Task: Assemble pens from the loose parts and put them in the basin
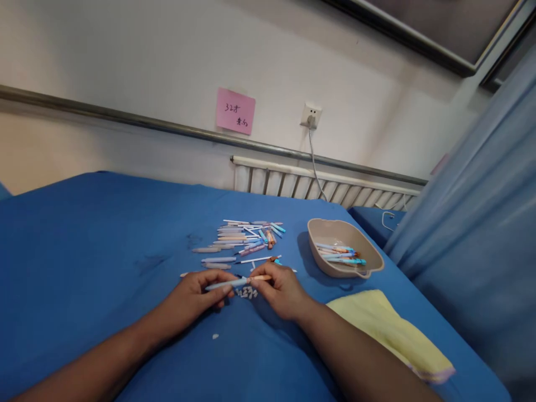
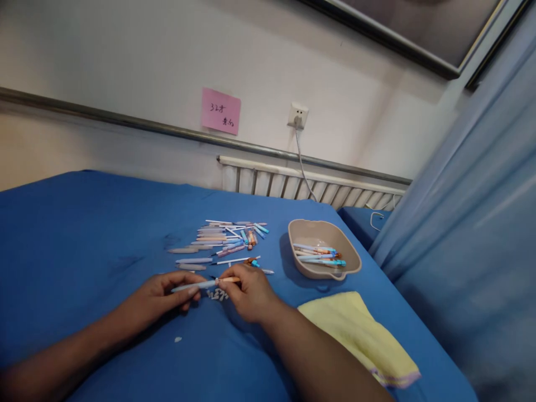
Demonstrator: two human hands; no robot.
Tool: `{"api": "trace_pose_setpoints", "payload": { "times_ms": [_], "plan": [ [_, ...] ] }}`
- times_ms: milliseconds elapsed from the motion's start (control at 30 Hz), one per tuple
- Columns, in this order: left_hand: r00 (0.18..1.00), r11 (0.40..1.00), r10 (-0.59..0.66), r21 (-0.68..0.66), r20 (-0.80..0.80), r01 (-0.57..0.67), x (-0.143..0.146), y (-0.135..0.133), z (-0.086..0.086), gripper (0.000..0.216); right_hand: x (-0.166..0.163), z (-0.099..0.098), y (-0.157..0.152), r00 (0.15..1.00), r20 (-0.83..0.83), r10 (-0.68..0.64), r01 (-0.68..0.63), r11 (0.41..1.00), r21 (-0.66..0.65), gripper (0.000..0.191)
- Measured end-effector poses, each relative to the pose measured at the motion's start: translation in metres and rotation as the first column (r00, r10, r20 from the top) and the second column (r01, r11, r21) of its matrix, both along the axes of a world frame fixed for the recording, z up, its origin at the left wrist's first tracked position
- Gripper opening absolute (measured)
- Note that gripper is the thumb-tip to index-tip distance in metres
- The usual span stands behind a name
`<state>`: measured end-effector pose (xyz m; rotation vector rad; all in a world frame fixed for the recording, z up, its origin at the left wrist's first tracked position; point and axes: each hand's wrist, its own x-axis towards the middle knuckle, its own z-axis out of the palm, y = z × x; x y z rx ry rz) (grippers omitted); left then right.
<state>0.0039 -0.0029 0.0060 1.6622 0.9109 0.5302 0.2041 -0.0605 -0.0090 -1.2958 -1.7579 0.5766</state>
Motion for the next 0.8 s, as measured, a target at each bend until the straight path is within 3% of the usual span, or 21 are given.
{"api": "trace_pose_setpoints", "payload": {
  "times_ms": [200, 367, 500, 633, 800],
  "plan": [
    [1.000, 0.997, 0.023, 0.077, -0.008, -0.022, -0.0005, -0.0006, -0.0041, 0.027, -0.0010, -0.0060, 0.0024, 0.998, -0.065, -0.004, 0.000, 0.998, -0.063, 0.013],
    [0.994, 0.998, 0.058, -0.038, 0.097, -0.054, 0.0003, -0.0038, -0.0031, 0.051, -0.0019, -0.0084, 0.0000, 0.997, -0.074, -0.038, 0.035, 0.998, -0.043, 0.014],
    [0.996, 0.991, 0.067, -0.119, 0.061, -0.060, 0.0011, -0.0013, -0.0059, 0.041, -0.0023, -0.0075, -0.0027, 0.998, -0.048, -0.030, 0.030, 1.000, -0.002, 0.013],
    [0.993, 0.994, 0.085, -0.071, 0.083, -0.080, 0.0015, -0.0018, -0.0073, 0.027, -0.0022, -0.0076, -0.0032, 1.000, -0.013, -0.020, 0.020, 1.000, 0.019, 0.013],
    [0.982, 0.992, 0.106, -0.089, 0.154, -0.093, 0.0027, -0.0069, -0.0040, 0.041, -0.0014, -0.0079, -0.0029, 1.000, -0.004, -0.026, 0.026, 1.000, 0.006, 0.014]
  ]
}}
